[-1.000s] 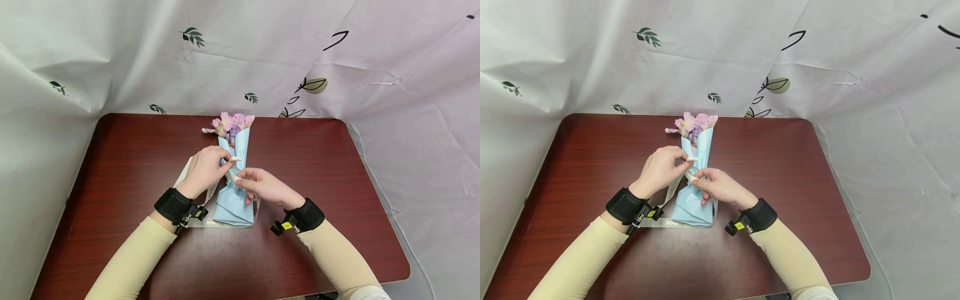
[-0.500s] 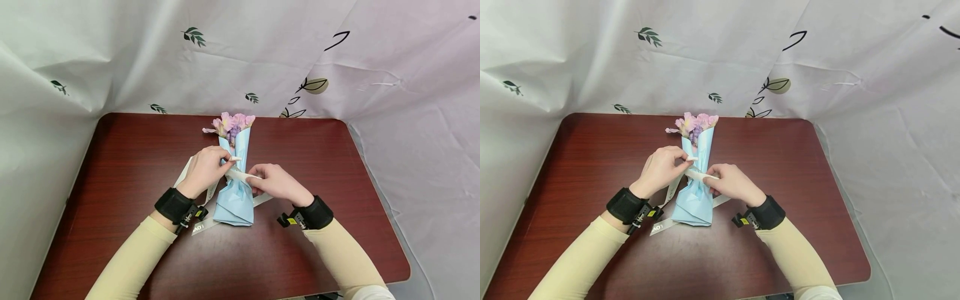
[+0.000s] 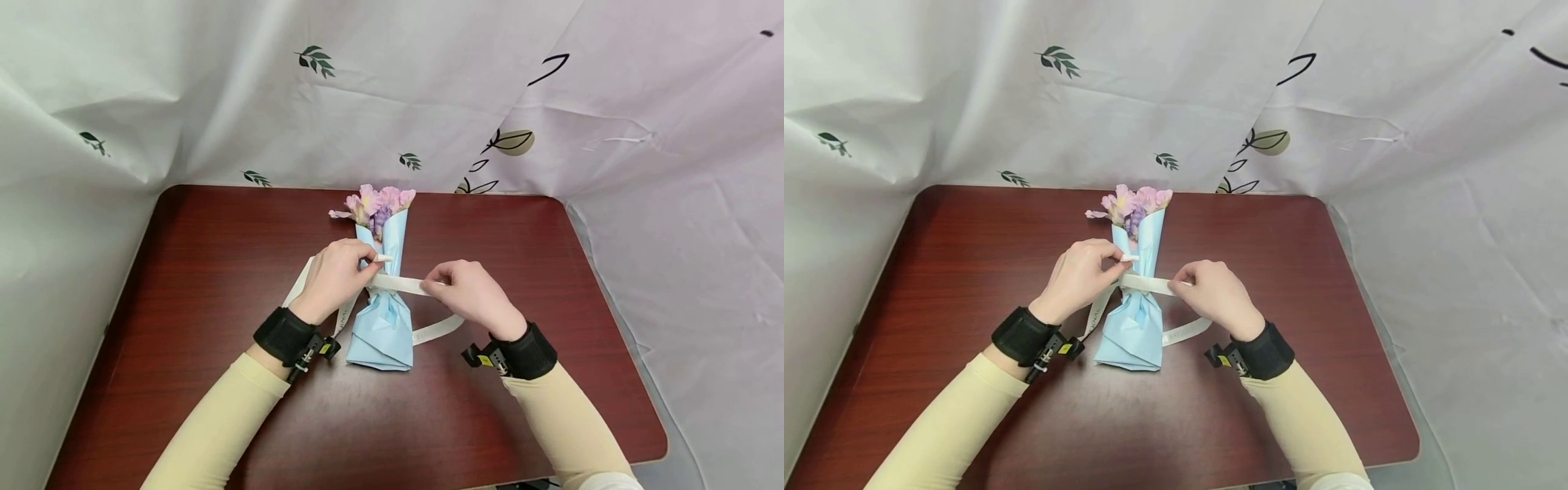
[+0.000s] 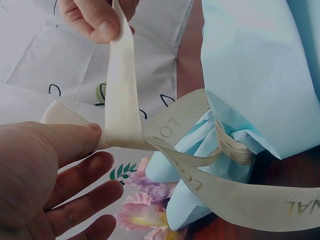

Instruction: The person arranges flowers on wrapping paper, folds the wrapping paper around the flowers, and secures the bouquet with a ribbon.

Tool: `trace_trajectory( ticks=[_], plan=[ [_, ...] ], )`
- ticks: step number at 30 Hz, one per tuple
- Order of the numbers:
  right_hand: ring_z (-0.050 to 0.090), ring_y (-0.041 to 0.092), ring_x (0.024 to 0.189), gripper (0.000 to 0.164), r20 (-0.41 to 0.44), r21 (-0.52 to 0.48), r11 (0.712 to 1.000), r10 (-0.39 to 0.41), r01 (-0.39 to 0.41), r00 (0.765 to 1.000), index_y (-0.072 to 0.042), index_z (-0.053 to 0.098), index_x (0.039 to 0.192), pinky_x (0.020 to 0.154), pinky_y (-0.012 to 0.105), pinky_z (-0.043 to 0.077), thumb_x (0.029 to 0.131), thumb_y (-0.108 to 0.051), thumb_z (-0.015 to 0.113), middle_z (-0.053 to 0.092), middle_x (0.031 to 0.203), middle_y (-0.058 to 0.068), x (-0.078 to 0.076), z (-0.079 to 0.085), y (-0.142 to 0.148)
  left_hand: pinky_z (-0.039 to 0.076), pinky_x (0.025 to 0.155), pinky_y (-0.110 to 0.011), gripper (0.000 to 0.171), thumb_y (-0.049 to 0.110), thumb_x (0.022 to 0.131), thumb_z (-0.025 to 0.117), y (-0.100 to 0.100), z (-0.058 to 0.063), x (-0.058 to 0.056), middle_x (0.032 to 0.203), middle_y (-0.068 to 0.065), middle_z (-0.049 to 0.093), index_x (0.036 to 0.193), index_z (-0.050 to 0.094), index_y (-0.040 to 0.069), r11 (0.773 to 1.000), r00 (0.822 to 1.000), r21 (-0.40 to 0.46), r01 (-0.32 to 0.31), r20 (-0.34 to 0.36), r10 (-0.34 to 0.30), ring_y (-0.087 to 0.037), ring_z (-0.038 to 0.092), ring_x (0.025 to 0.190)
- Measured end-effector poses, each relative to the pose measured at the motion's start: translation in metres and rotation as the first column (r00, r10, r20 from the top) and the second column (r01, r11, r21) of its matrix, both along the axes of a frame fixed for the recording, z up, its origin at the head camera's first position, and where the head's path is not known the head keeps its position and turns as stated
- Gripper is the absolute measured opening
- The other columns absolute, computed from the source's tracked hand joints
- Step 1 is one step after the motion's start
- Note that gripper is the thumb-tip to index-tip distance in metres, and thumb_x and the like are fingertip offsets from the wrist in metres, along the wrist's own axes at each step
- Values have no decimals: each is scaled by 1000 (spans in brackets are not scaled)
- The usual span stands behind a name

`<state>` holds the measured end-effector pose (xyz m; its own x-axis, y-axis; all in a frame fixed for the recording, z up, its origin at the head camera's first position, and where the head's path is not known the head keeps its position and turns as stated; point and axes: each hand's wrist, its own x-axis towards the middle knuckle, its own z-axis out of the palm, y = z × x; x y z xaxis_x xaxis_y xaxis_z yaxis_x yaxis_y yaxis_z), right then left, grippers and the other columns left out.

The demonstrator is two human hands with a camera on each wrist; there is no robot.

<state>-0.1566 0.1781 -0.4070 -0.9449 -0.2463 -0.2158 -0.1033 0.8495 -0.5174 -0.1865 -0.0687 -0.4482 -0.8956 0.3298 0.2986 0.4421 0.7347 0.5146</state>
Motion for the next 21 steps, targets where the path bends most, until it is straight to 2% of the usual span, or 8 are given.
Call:
trace_trajectory(
  ticks=[5,9,16,21],
  plan=[
    [50,15,61,12,-66,84,996,-17,23,998,-27,73,81,53,30,39,87,-34,66,60,63,-6,1,5,3,36,46,-27,9,35,88,73,-1,-1,0,80,11,63,85,75,27,1000,1000,0,-5,0,5,-9,46,61],
    [48,14,58,9,-126,106,994,-10,23,992,-29,72,82,51,30,38,86,-36,68,61,62,-8,1,2,-1,36,47,-27,9,34,88,72,-2,-1,1,76,10,62,85,74,26,1000,1000,-5,-1,2,1,-10,46,60],
    [48,11,52,12,-191,35,999,-19,26,981,-31,72,82,47,29,38,85,-42,72,61,61,-12,1,-32,-21,35,47,-27,8,34,91,70,0,-1,2,67,9,57,88,74,28,1000,1000,-5,22,20,-22,-10,45,58],
    [49,8,51,14,-249,23,999,-29,36,968,-31,74,83,43,28,37,84,-44,74,62,63,-16,1,-50,-36,34,47,-27,7,34,90,70,1,0,5,63,7,53,88,74,28,1000,1000,-9,16,15,-16,-11,44,57]
  ],
)
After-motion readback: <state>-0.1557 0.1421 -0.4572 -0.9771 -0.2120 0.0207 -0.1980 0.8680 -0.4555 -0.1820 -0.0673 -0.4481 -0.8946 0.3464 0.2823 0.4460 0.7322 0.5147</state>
